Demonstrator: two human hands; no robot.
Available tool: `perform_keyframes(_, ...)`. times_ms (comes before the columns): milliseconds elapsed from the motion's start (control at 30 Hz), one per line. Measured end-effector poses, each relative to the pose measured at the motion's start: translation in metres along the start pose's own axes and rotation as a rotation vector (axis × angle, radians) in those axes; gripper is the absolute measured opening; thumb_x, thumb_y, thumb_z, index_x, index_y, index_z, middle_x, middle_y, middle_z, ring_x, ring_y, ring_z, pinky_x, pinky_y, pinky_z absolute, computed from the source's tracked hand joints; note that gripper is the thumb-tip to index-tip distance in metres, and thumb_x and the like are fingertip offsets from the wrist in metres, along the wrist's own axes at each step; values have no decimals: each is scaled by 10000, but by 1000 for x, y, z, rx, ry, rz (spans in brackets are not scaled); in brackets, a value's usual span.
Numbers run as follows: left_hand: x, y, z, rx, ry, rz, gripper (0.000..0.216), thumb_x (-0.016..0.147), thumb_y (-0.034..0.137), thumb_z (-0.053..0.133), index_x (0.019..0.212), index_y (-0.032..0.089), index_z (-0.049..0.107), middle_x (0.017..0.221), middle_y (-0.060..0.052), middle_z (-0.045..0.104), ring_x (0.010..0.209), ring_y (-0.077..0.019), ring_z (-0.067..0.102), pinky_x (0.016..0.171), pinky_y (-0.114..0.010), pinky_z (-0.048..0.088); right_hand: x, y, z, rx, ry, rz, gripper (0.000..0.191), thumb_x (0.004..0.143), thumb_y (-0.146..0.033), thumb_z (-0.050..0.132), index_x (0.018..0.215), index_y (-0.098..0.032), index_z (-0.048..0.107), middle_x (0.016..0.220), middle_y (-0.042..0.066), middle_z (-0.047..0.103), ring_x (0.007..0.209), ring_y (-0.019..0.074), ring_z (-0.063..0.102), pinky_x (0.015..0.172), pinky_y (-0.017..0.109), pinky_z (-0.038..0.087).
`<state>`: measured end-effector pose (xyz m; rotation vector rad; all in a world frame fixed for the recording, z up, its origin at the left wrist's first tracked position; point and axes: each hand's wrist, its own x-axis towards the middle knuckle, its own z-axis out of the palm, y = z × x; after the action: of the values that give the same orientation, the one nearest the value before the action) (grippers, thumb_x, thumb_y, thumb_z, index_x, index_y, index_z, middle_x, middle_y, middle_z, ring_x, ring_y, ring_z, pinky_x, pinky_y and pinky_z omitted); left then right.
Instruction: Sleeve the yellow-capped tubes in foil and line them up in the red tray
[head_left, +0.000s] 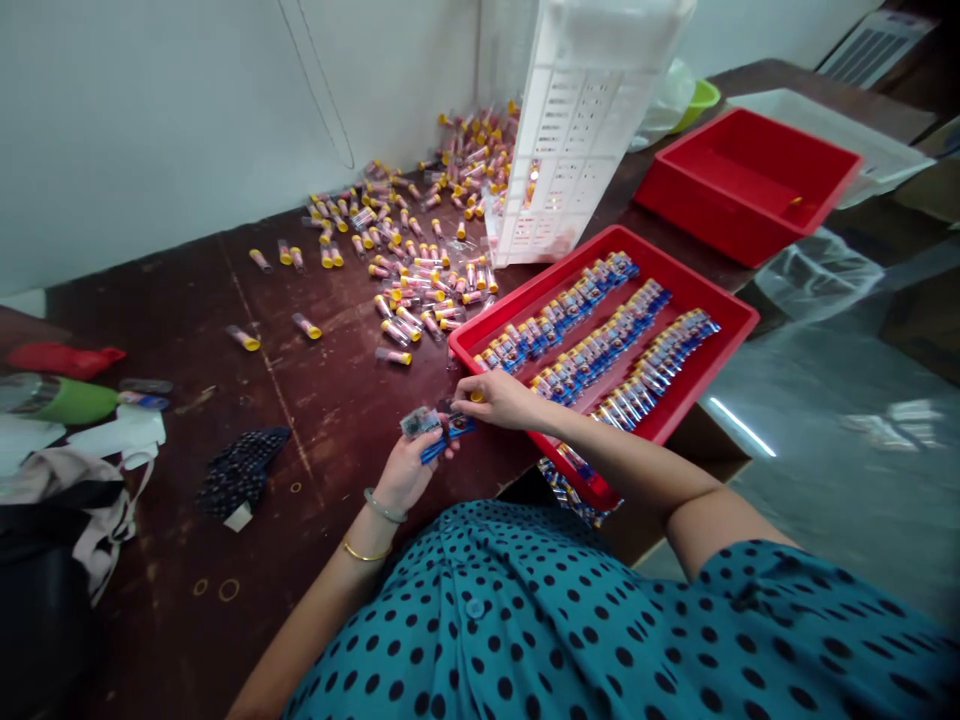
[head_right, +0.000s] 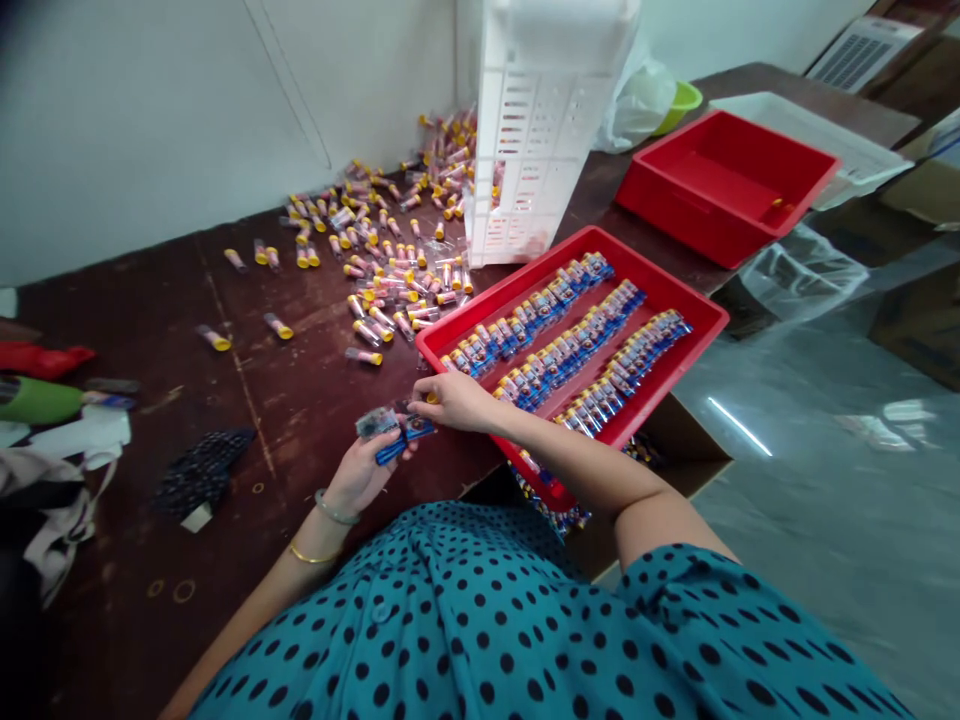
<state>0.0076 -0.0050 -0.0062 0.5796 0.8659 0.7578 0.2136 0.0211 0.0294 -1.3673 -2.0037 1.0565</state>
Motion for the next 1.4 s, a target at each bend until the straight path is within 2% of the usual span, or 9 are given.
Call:
perform_keyframes(133,-2,-2,-3,-157,40,32,305,659,114,764,949,166,685,795,-17,699,761,-161,676,684,-256,520,5,-2,10,345,-9,119,320,873,-449,586,781,-144,619,637,-27,564,521,81,467,501,201,352)
perform_keyframes(333,2,-1,3,-28,99,-29,235,671,266,836,754,132,661,632,-2,648,615,-118,619,574,-219,471,13,0,22,500,45,157,305,834,-450,634,806,-148,601,667,-30,545,601,99,492,553,217,398)
perform_keyframes(467,3,6,-2,65,143,29,264,644,291,853,749,129,673,634,-10,667,596,-121,611,544,-223,453,12,10,0,711,92,278,193,853,-307,582,979,-162,591,790,-6,613,692,110,557,648,230,459)
perform_keyframes(633,3,15,-10,161,93,89,269,600,224,875,706,141,642,615,-2,668,580,-119,608,524,-214,431,5,15,-38,790,89,132,233,836,-312,655,1023,-175,681,979,42,685,868,134,611,818,271,486)
perform_keyframes(733,5,17,-8,170,80,107,287,577,195,880,715,148,632,603,2,671,571,-118,603,534,-217,438,6,11,-43,844,210,164,272,808,-348,702,1033,-196,699,1007,40,703,820,122,617,773,270,502)
perform_keyframes(833,7,18,-4,175,79,105,302,561,182,883,718,152,627,593,9,665,561,-122,602,535,-225,445,11,3,-39,949,233,187,286,806,-382,698,1026,-199,692,1038,46,702,743,106,616,717,271,518)
perform_keyframes(1167,7,23,6,163,-17,-3,300,582,229,883,768,149,662,647,-14,677,597,-144,623,537,-239,447,15,-10,-23,808,223,90,309,773,-350,742,1004,-190,613,936,36,702,780,129,640,767,300,522)
perform_keyframes(1300,6,20,21,163,-58,-12,262,699,331,820,823,136,697,719,-37,687,662,-153,637,571,-246,470,2,-5,-5,799,313,33,295,774,-357,753,859,-192,524,840,4,671,693,122,622,681,275,509)
perform_keyframes(1400,7,18,32,132,-43,-25,280,715,363,807,847,140,701,729,-33,690,635,-142,625,558,-242,465,-14,-4,4,677,323,31,263,808,-385,723,852,-178,567,892,24,669,776,141,630,754,288,512)
